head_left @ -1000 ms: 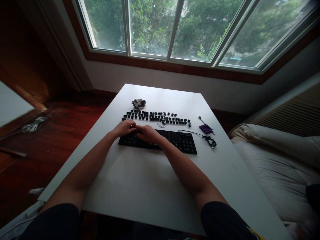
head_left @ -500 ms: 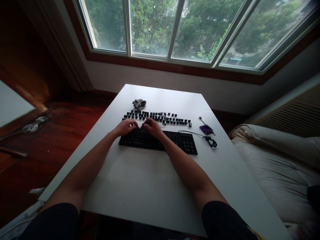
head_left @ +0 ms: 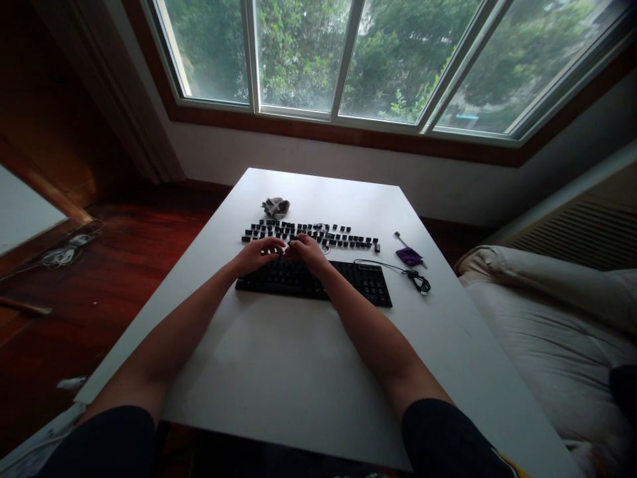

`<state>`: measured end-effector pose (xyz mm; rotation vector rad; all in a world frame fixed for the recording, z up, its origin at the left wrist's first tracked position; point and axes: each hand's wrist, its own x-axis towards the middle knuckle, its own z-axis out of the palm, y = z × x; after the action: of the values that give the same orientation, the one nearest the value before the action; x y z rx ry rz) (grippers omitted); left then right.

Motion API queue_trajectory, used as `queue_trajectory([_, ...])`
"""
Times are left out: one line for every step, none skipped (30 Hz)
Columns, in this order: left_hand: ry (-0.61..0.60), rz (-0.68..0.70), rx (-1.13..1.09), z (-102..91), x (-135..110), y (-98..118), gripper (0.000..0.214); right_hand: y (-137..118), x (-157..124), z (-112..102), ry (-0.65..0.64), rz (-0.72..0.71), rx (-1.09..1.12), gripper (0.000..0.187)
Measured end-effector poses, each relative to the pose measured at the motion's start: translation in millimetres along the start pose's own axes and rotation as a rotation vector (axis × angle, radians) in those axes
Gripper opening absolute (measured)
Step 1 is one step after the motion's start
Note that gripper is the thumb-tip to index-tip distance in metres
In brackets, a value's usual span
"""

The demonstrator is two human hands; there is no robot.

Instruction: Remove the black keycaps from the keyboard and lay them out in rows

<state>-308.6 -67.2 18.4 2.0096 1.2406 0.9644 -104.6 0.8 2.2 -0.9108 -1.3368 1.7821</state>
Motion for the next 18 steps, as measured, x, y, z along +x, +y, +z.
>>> queue_trajectory([-0.013,0.012,0.006,0.2,-0.4,1.2,0.038,-0.4,0.2,-0.7,0.002,0.032,0.013,0.024])
queue_trajectory([-0.024,0.024,0.024,0.4,-0.8,2.3,0.036,-0.4,0.7,-1.5,0.001,0.055,0.02,0.023])
queue_trajectory([-0.033,0.036,0.055,0.4,-1.1,3.4,0.034,-0.1,1.2,-2.2,0.001,0.067,0.019,0.022])
queue_trajectory([-0.041,0.049,0.094,0.6,-1.4,4.3,0.032,0.3,1.8,-2.8,0.002,0.069,0.012,0.022])
queue_trajectory([-0.045,0.063,0.139,0.9,-1.5,5.1,0.03,0.7,2.4,-3.2,0.006,0.064,0.001,0.021])
queue_trajectory([-0.046,0.078,0.188,1.5,-1.5,5.6,0.029,1.1,2.8,-3.5,0.009,0.056,-0.011,0.019])
queue_trajectory([-0.047,0.091,0.236,2.3,-1.4,5.9,0.028,1.3,3.1,-3.7,0.012,0.05,-0.022,0.018])
queue_trajectory([-0.043,0.1,0.281,3.2,-1.1,6.1,0.026,1.4,3.2,-3.8,0.015,0.048,-0.031,0.017])
queue_trajectory([-0.041,0.107,0.322,4.2,-0.8,6.1,0.026,1.3,3.1,-3.8,0.017,0.048,-0.038,0.016])
queue_trajectory([-0.04,0.112,0.359,5.1,-0.4,6.1,0.025,1.2,2.9,-3.7,0.02,0.052,-0.044,0.015])
queue_trajectory([-0.041,0.121,0.39,5.9,0.1,6.1,0.025,1.0,2.6,-3.7,0.024,0.056,-0.051,0.015])
queue_trajectory([-0.038,0.134,0.415,6.5,0.5,6.0,0.024,0.8,2.2,-3.6,0.028,0.061,-0.058,0.015])
queue_trajectory([-0.033,0.153,0.435,6.9,1.0,6.0,0.023,0.6,1.9,-3.6,0.03,0.065,-0.066,0.014])
queue_trajectory([-0.028,0.175,0.447,7.1,1.3,6.0,0.022,0.4,1.5,-3.7,0.03,0.067,-0.072,0.014])
queue_trajectory([-0.025,0.197,0.45,7.2,1.5,6.1,0.02,0.2,1.2,-3.8,0.029,0.069,-0.076,0.013])
queue_trajectory([-0.023,0.213,0.445,7.3,1.5,6.3,0.019,0.0,1.0,-4.1,0.029,0.073,-0.08,0.012])
queue_trajectory([-0.022,0.221,0.433,7.5,1.4,6.6,0.019,-0.4,0.9,-4.5,0.028,0.079,-0.082,0.01])
queue_trajectory([-0.02,0.221,0.417,7.9,1.0,7.3,0.018,-0.8,0.8,-5.0,0.026,0.091,-0.082,0.009])
